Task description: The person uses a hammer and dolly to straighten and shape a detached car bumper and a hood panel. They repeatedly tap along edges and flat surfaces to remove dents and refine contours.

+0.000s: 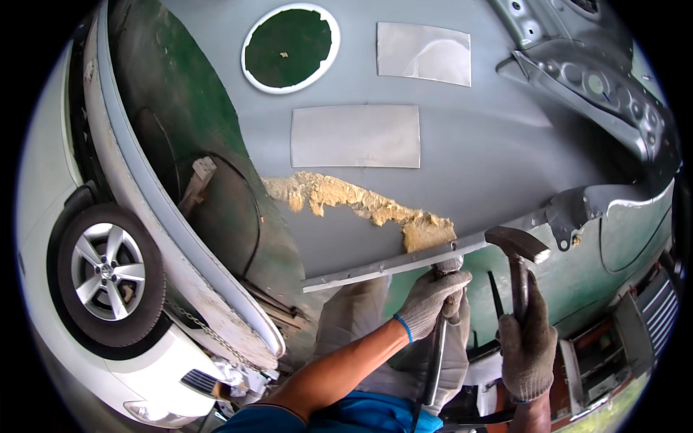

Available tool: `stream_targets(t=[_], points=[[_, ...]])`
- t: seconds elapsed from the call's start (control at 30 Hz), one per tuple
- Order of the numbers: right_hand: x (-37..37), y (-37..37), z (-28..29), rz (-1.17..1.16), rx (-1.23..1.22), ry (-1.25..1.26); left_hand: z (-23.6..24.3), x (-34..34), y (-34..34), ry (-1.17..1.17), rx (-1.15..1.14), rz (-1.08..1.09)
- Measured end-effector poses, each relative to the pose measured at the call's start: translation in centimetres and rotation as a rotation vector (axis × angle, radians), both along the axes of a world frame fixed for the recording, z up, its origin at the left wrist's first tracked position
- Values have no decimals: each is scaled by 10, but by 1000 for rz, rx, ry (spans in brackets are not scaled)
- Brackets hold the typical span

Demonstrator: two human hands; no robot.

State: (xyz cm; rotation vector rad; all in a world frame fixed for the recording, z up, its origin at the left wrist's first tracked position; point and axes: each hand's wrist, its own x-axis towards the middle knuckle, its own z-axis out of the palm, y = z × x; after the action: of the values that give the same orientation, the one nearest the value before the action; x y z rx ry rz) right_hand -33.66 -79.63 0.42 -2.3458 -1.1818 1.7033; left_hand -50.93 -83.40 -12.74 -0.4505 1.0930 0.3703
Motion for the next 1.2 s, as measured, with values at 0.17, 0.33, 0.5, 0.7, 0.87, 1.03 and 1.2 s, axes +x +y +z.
stream_targets(t=[0.17,0.33,0.5,0.7,0.87,1.03,1.2], points=[[-12,29,-6,233,-57,-30,-15,5,5,-54,131,-9],[-13,27,-12,307,-36,5,-19,9,-2,-20,150,16],[-20,41,-6,402,-57,-29,-21,13,-5,-50,125,71],[-29,51,-1,659,-9,-106,-24,16,-8,-39,183,97],[-35,60,-1,800,-54,-171,-20,14,-5,-58,210,139],[-48,82,22,671,31,-278,-28,17,-14,-87,218,163],[-28,61,1,792,87,-92,-27,17,-17,-68,211,128]])
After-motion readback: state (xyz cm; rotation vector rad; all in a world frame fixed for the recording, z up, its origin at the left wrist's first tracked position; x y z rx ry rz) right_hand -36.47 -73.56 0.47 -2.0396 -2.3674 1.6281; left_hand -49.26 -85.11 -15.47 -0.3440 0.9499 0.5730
